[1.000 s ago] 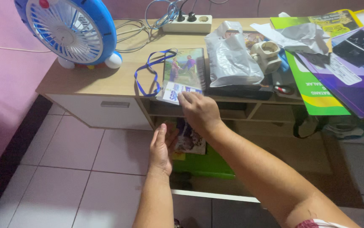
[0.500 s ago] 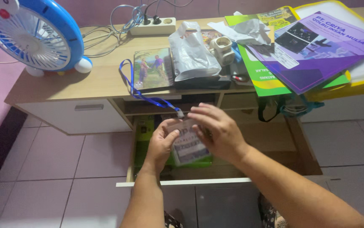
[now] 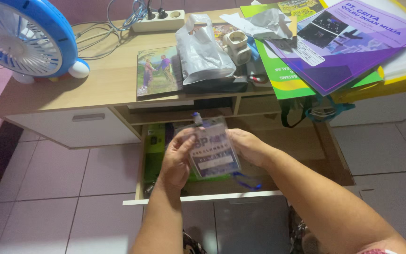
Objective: The person organizes various items from a cluttered desk into an open drawer. They handle white drawstring bags, a green box, a stapler, a lanyard, a plastic-wrapped item, a power strip, a folder, a brown envelope, a book, a blue cloth, and a white tote bag, placing each into the drawer.
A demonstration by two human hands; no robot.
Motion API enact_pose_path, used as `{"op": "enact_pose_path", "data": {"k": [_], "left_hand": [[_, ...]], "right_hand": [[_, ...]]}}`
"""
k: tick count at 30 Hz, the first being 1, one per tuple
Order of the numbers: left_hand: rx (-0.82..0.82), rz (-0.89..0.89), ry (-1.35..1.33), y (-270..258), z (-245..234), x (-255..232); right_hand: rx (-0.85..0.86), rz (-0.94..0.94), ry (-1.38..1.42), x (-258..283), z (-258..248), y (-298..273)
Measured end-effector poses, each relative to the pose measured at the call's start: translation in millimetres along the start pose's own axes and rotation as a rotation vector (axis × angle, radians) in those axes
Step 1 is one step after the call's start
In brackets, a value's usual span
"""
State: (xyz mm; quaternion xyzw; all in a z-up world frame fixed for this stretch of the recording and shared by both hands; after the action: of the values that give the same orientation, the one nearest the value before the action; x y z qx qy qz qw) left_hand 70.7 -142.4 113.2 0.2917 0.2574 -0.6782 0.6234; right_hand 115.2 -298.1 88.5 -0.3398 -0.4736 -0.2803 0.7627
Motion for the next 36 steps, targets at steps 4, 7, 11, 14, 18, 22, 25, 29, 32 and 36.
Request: {"op": "enact_pose_path", "data": {"k": [4, 7, 11, 14, 18, 22, 25, 29, 32, 36], "left_hand": [[-0.221, 0.156, -0.202, -1.7, -16.4, -20.0], [-0.383, 0.127, -0.275, 2.5, -26.0, -24.2], [-0.484, 0.219, -0.2, 3.1, -40.8, -32.2], [-0.586, 0.293, -0.071, 2.5, -62.4, -36.3], [-0.706, 0.33, 0.046, 3.4, -89.0, -35.0], [-0.808, 0.291, 0.279, 3.7, -96.6, -24.4], [-0.71, 0.317, 0.462, 6.9, -79.3, -22.6], [-0.618, 0.059, 0.053, 10.3, -66.9, -3.4], [-0.478, -0.015, 0.023, 8.9, -47.4, -1.8], [-0.191, -0.121, 0.098, 6.2, -13.1, 10.3]], "right_hand": [[-0.069, -0.006, -0.268, -9.6, 3.1, -8.1], [-0.159, 0.031, -0.521, -21.0, 14.7, -14.1], [-0.121, 0.013, -0.873, -22.3, 32.9, -27.6], [0.011, -0.125, -1.175, -3.5, 46.2, -35.6], [0.059, -0.076, -1.316, 20.0, 52.8, -56.0], [0.147, 0.096, -1.462, 32.7, 62.9, -80.4], [0.238, -0.018, -1.403, 47.8, 81.5, -93.7], [0.283, 0.139, -1.517, 39.7, 70.8, -98.3], [0.152, 0.305, -1.516, 32.7, 38.7, -86.2], [-0.026, 0.088, -1.48, 44.2, 2.7, -62.1]]}}
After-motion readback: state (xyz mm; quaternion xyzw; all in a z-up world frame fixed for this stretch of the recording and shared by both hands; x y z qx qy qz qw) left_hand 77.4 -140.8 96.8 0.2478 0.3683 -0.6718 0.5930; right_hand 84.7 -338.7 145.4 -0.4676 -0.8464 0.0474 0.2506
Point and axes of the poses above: each hand's wrist, its own y-axis towards the middle knuckle, its own z-axis out of the palm, x = y × z, the point moved 8 cm from there along y, towards the middle knuckle, and after that the axes turned 6 degrees about -x, right-handed, at the moved point
